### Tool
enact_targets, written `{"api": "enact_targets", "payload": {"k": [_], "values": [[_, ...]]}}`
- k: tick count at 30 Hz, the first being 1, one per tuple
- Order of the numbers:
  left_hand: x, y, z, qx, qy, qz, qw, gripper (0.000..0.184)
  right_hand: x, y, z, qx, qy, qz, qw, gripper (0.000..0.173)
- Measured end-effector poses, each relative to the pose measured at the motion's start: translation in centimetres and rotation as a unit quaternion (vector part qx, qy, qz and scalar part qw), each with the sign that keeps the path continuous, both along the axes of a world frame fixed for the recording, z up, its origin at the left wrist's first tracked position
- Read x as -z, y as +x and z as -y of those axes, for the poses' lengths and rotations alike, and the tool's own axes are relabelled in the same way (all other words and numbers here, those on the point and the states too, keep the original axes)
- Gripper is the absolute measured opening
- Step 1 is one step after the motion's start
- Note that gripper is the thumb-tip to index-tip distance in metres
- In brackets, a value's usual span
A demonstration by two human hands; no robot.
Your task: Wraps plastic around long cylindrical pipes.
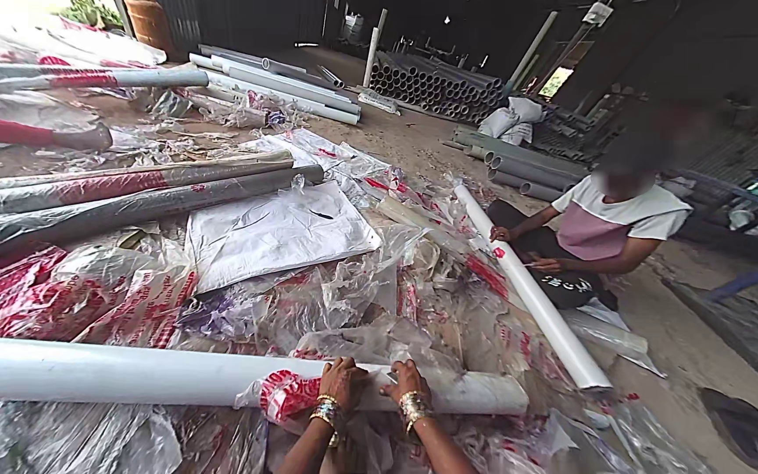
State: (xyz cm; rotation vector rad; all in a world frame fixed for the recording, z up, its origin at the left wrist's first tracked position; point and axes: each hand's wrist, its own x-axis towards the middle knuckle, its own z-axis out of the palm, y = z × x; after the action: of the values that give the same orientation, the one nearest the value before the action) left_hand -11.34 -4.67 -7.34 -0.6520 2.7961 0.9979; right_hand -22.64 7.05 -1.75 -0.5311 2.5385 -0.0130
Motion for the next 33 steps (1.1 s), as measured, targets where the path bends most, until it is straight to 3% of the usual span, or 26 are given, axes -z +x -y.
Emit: {"api": "enact_targets", "payload": {"k": [6,14,20,27,31,33], "values": [[-0.7,0.5,0.4,0.018,0.04,0.001,0.999,0.034,-0.4,-0.7,-1.9,0.046,-0.094,0.153,0.983,0.037],[-0.3,0.4,0.6,0.017,0.051,-0.026,0.998,0.033,-1.8,0.3,1.5,-0.018,-0.033,0.027,0.999,0.031],[-0.2,0.5,0.7,0.016,0.065,-0.049,0.997,0.032,-1.3,0.3,2.9,-0.056,0.001,0.012,0.998,0.029],[0.2,0.7,1.0,0.028,0.087,-0.083,0.992,0.03,-0.3,4.1,-0.3,-0.018,-0.043,-0.017,0.999,0.029],[0.6,0.7,1.2,0.038,0.107,-0.101,0.988,0.029,2.7,6.9,-3.6,0.003,-0.124,-0.081,0.989,0.027],[0.7,0.7,1.2,0.044,0.111,-0.103,0.988,0.029,3.1,7.5,-4.6,0.008,-0.116,-0.065,0.991,0.027]]}}
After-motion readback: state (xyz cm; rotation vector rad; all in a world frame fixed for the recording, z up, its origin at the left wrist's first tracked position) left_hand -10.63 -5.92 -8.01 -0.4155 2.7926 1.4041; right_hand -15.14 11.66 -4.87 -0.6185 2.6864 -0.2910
